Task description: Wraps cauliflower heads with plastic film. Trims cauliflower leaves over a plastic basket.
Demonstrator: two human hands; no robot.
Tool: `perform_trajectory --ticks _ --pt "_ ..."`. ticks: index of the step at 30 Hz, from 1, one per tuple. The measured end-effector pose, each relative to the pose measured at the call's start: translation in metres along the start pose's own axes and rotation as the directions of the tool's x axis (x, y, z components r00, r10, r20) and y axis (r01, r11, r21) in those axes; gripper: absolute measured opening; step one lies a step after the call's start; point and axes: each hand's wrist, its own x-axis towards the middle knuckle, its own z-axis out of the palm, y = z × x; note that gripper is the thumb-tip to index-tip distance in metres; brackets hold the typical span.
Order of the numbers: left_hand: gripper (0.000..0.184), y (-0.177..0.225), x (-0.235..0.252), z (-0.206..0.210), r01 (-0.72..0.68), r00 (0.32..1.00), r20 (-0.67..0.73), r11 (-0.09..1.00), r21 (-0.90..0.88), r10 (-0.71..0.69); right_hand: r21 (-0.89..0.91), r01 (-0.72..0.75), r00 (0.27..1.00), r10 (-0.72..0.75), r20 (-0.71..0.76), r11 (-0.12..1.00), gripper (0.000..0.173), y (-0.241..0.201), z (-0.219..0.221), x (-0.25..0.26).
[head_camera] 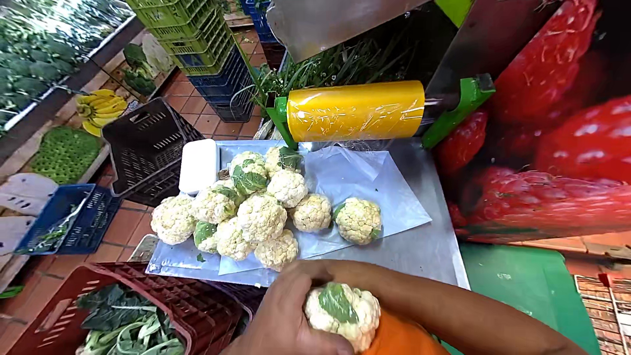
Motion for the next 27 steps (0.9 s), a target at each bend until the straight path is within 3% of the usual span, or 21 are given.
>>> perform_trajectory --ticks 2,4,5,8,9,11,13,15,17,19,21,23,24,27 --pt "0.087 -0.004 0.007 0.0 0.085 0.996 0.032 0.996 -0.014 -0.085 -0.175 -0.109 0.994 0.105 -0.031 0.979 0.033 0.016 -0.012 0.006" --pt "0.09 -0.005 0.018 -0.005 0.248 0.965 0.095 0.969 -0.003 -0.246 -0.029 -0.135 0.968 0.125 -0.219 0.99 0.032 0.015 -0.04 -0.021" --pt "0.092 -0.003 0.027 -0.009 0.333 0.932 0.15 0.943 0.007 -0.331 0.106 -0.071 0.96 0.096 -0.262 0.992 0.04 0.013 -0.054 -0.039" --pt "0.083 0.003 0.049 -0.014 0.489 0.837 0.266 0.872 0.03 -0.478 0.321 0.08 0.981 -0.017 -0.195 0.944 0.088 -0.001 -0.068 -0.081" --pt "0.077 0.003 0.054 -0.016 0.513 0.824 0.281 0.858 -0.002 -0.492 0.317 0.067 0.979 -0.001 -0.205 0.946 0.092 -0.005 -0.065 -0.088" --pt "0.066 -0.009 0.056 -0.02 0.559 0.819 0.26 0.814 -0.158 -0.512 0.313 0.063 0.953 0.036 -0.302 0.948 0.082 -0.003 -0.05 -0.099" --pt "0.07 -0.027 0.042 -0.02 0.553 0.828 0.133 0.752 -0.359 -0.546 0.445 0.15 0.899 0.066 -0.433 0.883 0.076 0.011 -0.033 -0.11" --pt "0.082 -0.044 0.021 -0.011 0.514 0.819 0.039 0.7 -0.496 -0.573 0.559 0.347 0.782 0.097 -0.616 0.753 0.069 0.022 -0.02 -0.114" --pt "0.099 -0.049 0.004 0.01 0.489 0.831 0.113 0.617 -0.617 -0.545 0.602 0.551 0.638 0.174 -0.75 0.578 0.064 0.021 -0.005 -0.104" --pt "0.114 -0.043 0.002 0.027 0.434 0.85 0.18 0.463 -0.772 -0.496 0.62 0.629 0.59 0.232 -0.773 0.469 0.067 0.011 0.011 -0.086" --pt "0.115 -0.04 0.01 0.029 0.362 0.846 0.159 0.331 -0.872 -0.508 0.658 0.538 0.673 0.203 -0.712 0.527 0.059 0.006 0.019 -0.076" --pt "0.104 -0.043 0.014 0.019 0.356 0.816 0.151 0.28 -0.892 -0.557 0.642 0.34 0.774 0.183 -0.606 0.687 0.04 0.005 0.006 -0.084" --pt "0.1 -0.046 0.011 0.012 0.375 0.83 0.154 0.331 -0.866 -0.536 0.588 0.273 0.778 0.185 -0.601 0.762 0.028 0.008 -0.007 -0.09" --pt "0.091 -0.042 -0.001 -0.005 0.464 0.865 0.191 0.593 -0.658 -0.464 0.411 0.165 0.647 0.216 -0.731 0.897 0.018 0.008 -0.041 -0.1"
